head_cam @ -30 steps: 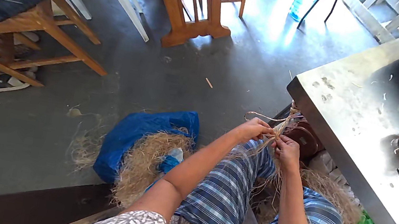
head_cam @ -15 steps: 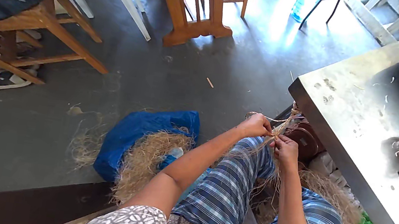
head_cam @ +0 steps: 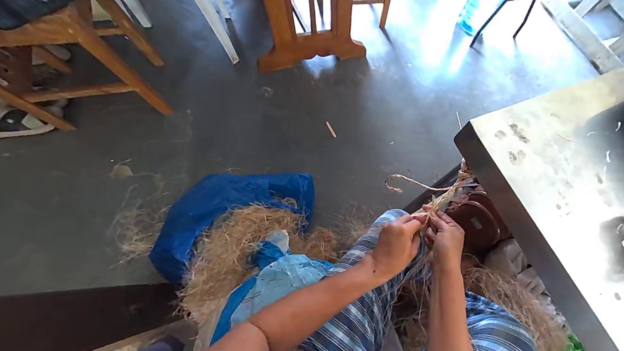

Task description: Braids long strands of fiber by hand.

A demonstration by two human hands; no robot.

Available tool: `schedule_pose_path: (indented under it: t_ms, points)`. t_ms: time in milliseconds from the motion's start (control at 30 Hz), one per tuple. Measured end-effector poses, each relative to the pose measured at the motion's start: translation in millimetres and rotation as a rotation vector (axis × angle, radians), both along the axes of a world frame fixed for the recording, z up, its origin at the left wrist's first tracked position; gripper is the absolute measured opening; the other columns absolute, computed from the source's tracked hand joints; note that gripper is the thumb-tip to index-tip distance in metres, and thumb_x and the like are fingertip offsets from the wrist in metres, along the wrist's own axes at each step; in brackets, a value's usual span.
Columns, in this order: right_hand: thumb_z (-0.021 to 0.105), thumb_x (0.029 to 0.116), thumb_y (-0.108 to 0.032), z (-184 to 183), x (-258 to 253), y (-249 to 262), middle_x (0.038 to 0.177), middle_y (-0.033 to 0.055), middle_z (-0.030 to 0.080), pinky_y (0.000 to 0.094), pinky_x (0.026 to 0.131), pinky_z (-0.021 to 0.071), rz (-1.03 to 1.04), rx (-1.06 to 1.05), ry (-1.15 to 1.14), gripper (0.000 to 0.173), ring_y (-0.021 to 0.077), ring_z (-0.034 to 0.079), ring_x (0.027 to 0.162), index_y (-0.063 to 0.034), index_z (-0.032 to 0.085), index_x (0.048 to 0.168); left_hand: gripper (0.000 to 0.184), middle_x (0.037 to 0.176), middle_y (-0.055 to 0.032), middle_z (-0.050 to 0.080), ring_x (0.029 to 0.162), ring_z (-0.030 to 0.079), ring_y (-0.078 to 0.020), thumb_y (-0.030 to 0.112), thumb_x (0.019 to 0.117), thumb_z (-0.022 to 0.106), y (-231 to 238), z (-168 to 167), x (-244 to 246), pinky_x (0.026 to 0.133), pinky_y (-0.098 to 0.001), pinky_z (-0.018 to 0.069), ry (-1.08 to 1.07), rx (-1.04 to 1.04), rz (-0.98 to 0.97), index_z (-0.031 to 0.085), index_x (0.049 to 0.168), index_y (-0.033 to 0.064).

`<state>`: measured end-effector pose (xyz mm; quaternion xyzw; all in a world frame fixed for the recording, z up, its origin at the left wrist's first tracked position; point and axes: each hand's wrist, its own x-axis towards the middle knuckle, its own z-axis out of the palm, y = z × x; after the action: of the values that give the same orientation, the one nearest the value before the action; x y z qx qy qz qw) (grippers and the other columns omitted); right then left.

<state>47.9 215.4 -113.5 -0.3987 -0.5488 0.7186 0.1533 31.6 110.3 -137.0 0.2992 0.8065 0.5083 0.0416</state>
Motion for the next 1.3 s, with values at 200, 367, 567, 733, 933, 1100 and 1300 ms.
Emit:
schedule_pose_path:
  t_ms: [200,367,567,733,933,1100,1300]
  points:
    - [0.044,0.1070,-0.001,0.7,1.3,-1.7,0.060,-0.0012,0.053,0.0166,0.039,0.0268,0.019,-0.084,0.052,0.024,0.0010,0.031,0.040,0.0067,0.066,0.111,0.036,0.110,-0.0280,0.069,0.090,0.072,-0.0406,-0.004,0.0980,0.050,-30.6,-19.7,23.2,0.081,-0.0503,0.0597,0.045,-0.180,-0.135,0.070,0.128,-0.0011]
    - [0.043,0.1071,-0.001,0.4,4.6,5.7,0.059,-0.0014,0.052,0.0162,0.038,0.0263,0.026,-0.123,0.043,0.025,0.0009,0.031,0.040,0.0070,0.067,0.111,0.050,0.120,-0.0259,0.069,0.107,0.069,-0.0385,0.000,0.1022,0.050,-111.6,22.6,11.1,0.100,-0.0514,0.0517,-0.294,-0.355,-0.451,0.049,0.152,0.0053]
    - [0.042,0.1072,-0.001,0.5,4.1,6.0,0.058,-0.0019,0.051,0.0160,0.038,0.0269,0.040,-0.128,0.040,0.025,0.0009,0.032,0.040,0.0066,0.066,0.111,0.029,0.096,-0.0160,0.070,0.080,0.063,-0.0194,0.016,0.1041,0.059,-222.5,-30.6,-81.1,0.082,-0.0403,0.0534,-0.633,-0.566,-0.497,0.068,0.125,-0.0017]
    - [0.042,0.1065,0.000,4.3,4.5,8.1,0.058,-0.0017,0.051,0.0162,0.038,0.0257,0.047,-0.111,0.032,0.026,0.0007,0.031,0.040,0.0072,0.066,0.111,0.040,0.111,-0.0300,0.069,0.111,0.064,-0.0477,0.028,0.0886,0.082,-256.0,-25.9,-138.9,0.096,-0.0685,0.0467,-0.516,-1.177,-0.020,0.072,0.106,-0.0065]
    - [0.042,0.1071,-0.001,8.5,5.4,7.8,0.058,-0.0030,0.050,0.0157,0.037,0.0254,0.066,-0.104,0.022,0.026,0.0001,0.030,0.039,0.0072,0.066,0.112,0.037,0.113,-0.0267,0.070,0.110,0.068,-0.0396,0.022,0.1097,0.049,-137.1,58.9,-114.0,0.101,-0.0578,0.0492,-0.304,-0.353,-0.027,0.070,0.116,-0.0078]
    - [0.042,0.1058,0.001,15.0,7.4,7.8,0.058,-0.0028,0.051,0.0153,0.038,0.0258,0.068,-0.102,0.024,0.024,-0.0004,0.031,0.040,0.0069,0.066,0.111,0.058,0.112,-0.0237,0.069,0.103,0.068,-0.0297,0.037,0.1136,0.032,-15.1,39.3,-77.6,0.096,-0.0472,0.0524,-0.717,-0.092,-0.304,0.066,0.119,-0.0095]
    - [0.046,0.1051,0.001,19.0,11.5,14.5,0.060,-0.0007,0.056,0.0160,0.038,0.0266,0.122,-0.023,-0.021,0.019,-0.0001,0.033,0.040,0.0065,0.064,0.109,0.063,0.086,-0.0093,0.062,0.064,0.054,-0.0144,0.047,0.1125,0.022,27.4,36.7,-65.2,0.061,-0.0306,0.0466,-0.987,-0.084,-0.254,0.064,0.115,0.0002]
